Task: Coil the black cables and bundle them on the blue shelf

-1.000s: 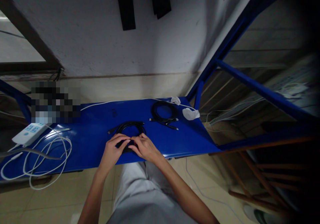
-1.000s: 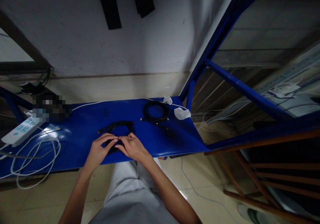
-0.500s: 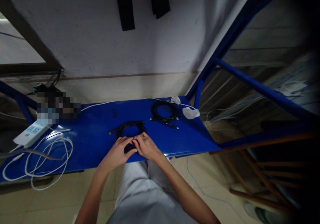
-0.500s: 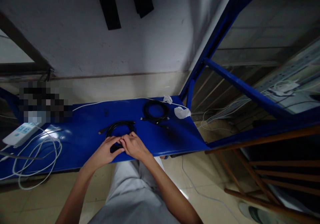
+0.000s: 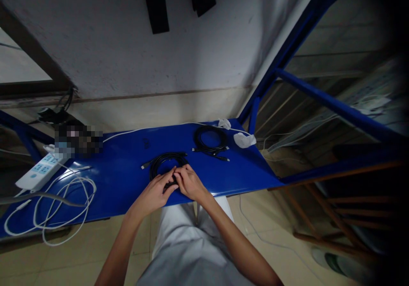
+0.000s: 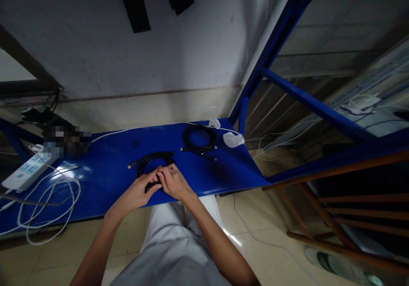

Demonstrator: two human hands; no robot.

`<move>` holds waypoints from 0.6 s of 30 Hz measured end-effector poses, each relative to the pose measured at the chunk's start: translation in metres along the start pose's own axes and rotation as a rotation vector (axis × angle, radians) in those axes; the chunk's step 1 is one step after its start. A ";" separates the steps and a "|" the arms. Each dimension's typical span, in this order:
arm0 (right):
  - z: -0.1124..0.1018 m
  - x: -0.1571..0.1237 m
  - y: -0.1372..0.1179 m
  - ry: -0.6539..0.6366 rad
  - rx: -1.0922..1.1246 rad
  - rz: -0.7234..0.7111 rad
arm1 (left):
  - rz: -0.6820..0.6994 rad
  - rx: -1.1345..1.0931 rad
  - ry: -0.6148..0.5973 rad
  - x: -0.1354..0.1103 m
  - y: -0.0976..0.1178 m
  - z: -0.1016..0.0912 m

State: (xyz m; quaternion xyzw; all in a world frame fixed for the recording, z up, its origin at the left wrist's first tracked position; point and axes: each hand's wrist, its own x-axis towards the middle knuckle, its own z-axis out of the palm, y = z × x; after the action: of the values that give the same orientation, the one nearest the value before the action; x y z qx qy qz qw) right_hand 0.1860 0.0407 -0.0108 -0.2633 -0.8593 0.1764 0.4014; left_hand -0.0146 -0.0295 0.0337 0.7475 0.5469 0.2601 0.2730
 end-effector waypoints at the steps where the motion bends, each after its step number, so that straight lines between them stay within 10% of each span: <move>1: -0.001 0.002 -0.001 0.002 0.007 0.016 | 0.008 0.000 0.002 0.000 -0.002 0.000; 12: -0.039 0.038 -0.013 0.053 0.159 0.206 | 0.056 -0.024 -0.043 0.014 0.010 -0.038; 18: -0.051 0.016 -0.023 0.403 0.324 0.365 | 0.018 -0.094 -0.074 0.013 0.009 -0.037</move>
State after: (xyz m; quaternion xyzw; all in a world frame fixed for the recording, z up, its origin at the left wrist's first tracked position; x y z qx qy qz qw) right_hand 0.2102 0.0366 0.0426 -0.3756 -0.6618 0.3243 0.5619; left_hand -0.0305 -0.0152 0.0677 0.7478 0.5169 0.2600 0.3257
